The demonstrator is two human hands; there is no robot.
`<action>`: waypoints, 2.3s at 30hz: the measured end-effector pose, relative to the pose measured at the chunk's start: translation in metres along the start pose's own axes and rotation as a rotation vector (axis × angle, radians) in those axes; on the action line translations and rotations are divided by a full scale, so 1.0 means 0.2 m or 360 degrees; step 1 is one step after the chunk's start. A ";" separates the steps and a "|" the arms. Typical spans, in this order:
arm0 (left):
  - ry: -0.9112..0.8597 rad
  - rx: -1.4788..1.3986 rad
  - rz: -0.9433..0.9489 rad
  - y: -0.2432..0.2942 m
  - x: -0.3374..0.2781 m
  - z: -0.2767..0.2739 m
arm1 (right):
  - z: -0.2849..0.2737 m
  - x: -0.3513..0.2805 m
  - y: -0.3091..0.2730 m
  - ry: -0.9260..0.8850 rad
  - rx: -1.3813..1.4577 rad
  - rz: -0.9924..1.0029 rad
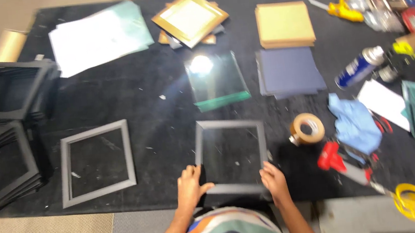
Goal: Assembling a picture frame by taping the backing, cleaning the glass, and securing the assembly with a pneumatic staple gun.
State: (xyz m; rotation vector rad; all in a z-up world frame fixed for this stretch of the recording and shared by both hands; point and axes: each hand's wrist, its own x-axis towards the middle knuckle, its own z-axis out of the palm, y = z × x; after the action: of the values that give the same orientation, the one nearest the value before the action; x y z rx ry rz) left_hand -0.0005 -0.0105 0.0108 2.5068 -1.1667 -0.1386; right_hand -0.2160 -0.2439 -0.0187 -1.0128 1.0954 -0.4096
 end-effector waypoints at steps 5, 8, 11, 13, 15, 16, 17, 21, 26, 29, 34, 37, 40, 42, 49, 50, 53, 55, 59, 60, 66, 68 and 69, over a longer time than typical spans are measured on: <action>-0.0006 0.0146 -0.0131 0.17 -0.01 -0.20 | -0.05 -0.02 -0.12 0.0152 -0.0722 -0.0278; -0.0044 -0.0001 -0.0375 0.14 0.02 -0.13 | -0.05 -0.06 -0.23 0.0276 -0.0886 -0.0424; -0.0223 -0.0143 -0.0644 0.05 0.03 0.00 | -0.09 -0.02 -0.16 0.0301 -0.1046 -0.0488; -0.0294 -0.0132 -0.0715 0.01 0.03 0.08 | -0.12 0.04 0.00 0.0288 -0.1112 -0.0497; -0.0331 -0.0220 -0.0643 0.00 0.03 0.15 | -0.15 0.11 0.22 0.0135 -0.1243 -0.0523; -0.0343 -0.0218 -0.0645 0.00 0.02 0.15 | -0.11 0.02 0.13 0.0135 -0.1244 -0.0511; -0.0306 -0.0224 -0.0653 0.01 0.02 0.15 | -0.06 -0.08 0.03 0.0152 -0.1269 -0.0479; -0.0225 -0.0255 -0.0658 0.06 0.00 0.14 | -0.03 -0.12 -0.10 0.0221 -0.1296 -0.0424; -0.0272 -0.0401 -0.0678 0.18 -0.01 0.03 | -0.22 0.04 -0.06 0.0157 -0.1229 -0.0428; -0.0316 -0.0491 -0.0681 0.21 -0.05 0.05 | -0.39 0.11 -0.20 0.0188 -0.1082 -0.0621; -0.0258 -0.0454 -0.0719 0.23 -0.07 0.15 | -0.77 0.29 -0.58 0.0537 -0.0949 -0.1060; -0.0086 -0.1009 -0.1071 0.24 -0.03 0.18 | -1.04 0.54 -0.72 0.0843 -0.0954 -0.0997; -0.0178 -0.0728 -0.1186 0.20 0.00 0.25 | -1.24 0.83 -0.80 0.0953 -0.0999 -0.1033; -0.0256 -0.0770 -0.1180 0.18 0.01 0.26 | -1.32 1.05 -0.83 0.1033 -0.0946 -0.1206; -0.0214 -0.0468 -0.1064 0.11 -0.05 0.40 | -1.20 1.33 -1.39 0.0986 -0.0590 -0.0773; -0.0189 -0.0439 -0.1001 0.08 -0.06 0.44 | -1.20 1.38 -1.43 0.0973 -0.0489 -0.0769; -0.0146 -0.0415 -0.0919 0.00 -0.09 0.50 | -1.22 1.50 -1.55 0.0953 -0.0480 -0.0776; -0.0126 -0.0419 -0.0909 -0.03 -0.08 0.51 | -1.22 1.58 -1.61 0.0939 -0.0574 -0.0787; -0.0145 -0.0457 -0.1068 0.04 -0.14 0.50 | -1.21 1.67 -1.64 0.0951 -0.0738 -0.0690; -0.0137 -0.0471 -0.1114 0.07 -0.17 0.51 | -1.19 1.69 -1.66 0.0949 -0.0718 -0.0656; -0.0116 -0.0489 -0.1126 0.15 -0.24 0.49 | -1.25 1.82 -1.66 0.0899 -0.0634 -0.0776; -0.0079 -0.0536 -0.1072 0.13 -0.24 0.51 | -1.28 1.90 -1.69 0.0815 -0.0505 -0.1033; -0.0059 -0.0568 -0.0999 0.11 -0.25 0.51 | -1.29 1.93 -1.68 0.0746 -0.0358 -0.1267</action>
State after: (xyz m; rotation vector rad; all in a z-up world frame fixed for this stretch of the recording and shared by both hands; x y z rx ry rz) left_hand -0.0738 -0.0155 -0.0795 2.4505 -0.2883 -0.5069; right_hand -0.2093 -0.8155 0.0316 -1.5958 1.1262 -1.2326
